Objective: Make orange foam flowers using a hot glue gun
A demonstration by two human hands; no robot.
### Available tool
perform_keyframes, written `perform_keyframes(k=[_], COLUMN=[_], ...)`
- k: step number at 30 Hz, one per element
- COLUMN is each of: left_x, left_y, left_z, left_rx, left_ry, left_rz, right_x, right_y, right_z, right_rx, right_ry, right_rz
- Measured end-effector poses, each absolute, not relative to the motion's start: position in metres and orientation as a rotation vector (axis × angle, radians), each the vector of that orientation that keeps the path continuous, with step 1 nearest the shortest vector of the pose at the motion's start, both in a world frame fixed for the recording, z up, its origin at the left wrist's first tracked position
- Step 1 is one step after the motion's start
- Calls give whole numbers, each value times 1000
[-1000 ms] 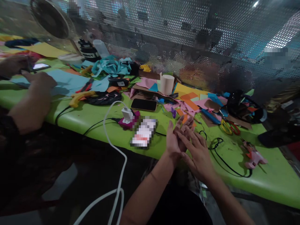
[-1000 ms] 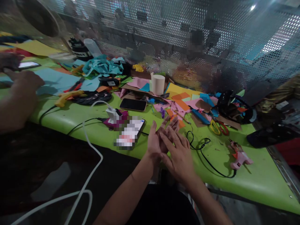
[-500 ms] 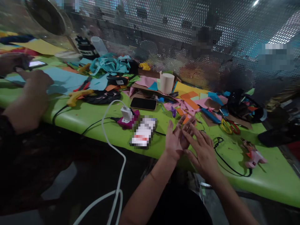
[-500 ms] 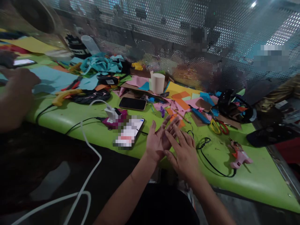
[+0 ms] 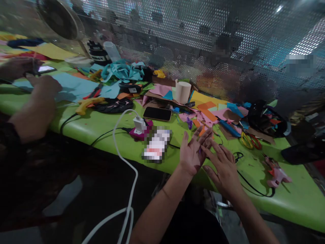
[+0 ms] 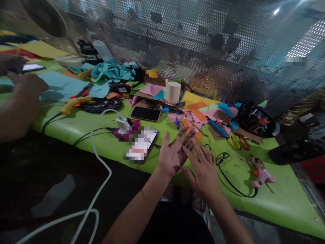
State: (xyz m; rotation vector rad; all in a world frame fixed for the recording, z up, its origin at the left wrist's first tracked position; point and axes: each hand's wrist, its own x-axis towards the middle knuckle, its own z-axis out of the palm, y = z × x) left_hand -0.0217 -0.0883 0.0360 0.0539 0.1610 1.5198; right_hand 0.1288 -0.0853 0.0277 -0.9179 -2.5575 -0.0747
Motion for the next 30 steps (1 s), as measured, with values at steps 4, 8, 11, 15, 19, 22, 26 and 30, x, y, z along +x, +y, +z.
perform_keyframes(k=[4,8,11,15,19,22,26,30], left_x=[-21,-16,-14,-13,-13,-14,-13,-13], left_y=[-85,-82,-82,-83,-85,-87,-91,-89], left_z=[34,27,23,28,32,32,31,28], left_rx=[10,28,39,-23,-35,-24,23,151], left_ry=[188,185,172,180,200,217,280,416], left_rz=[1518,1514,1485,1449,1435,1422,1423,1481], right_x=[133,130,128,125,124,124,123,124], right_y=[-82,-73,-64,-52,-43,-39,-37,-36], right_z=[29,33,34,31,33,36,38,37], right_rx=[-887,-851,-807,-775,-717,-678,-661,-693], right_ry=[-2517,-2438,-2397,-2352,-2333,-2340,-2361,-2208], right_rz=[11,64,130,197,222,265,367,618])
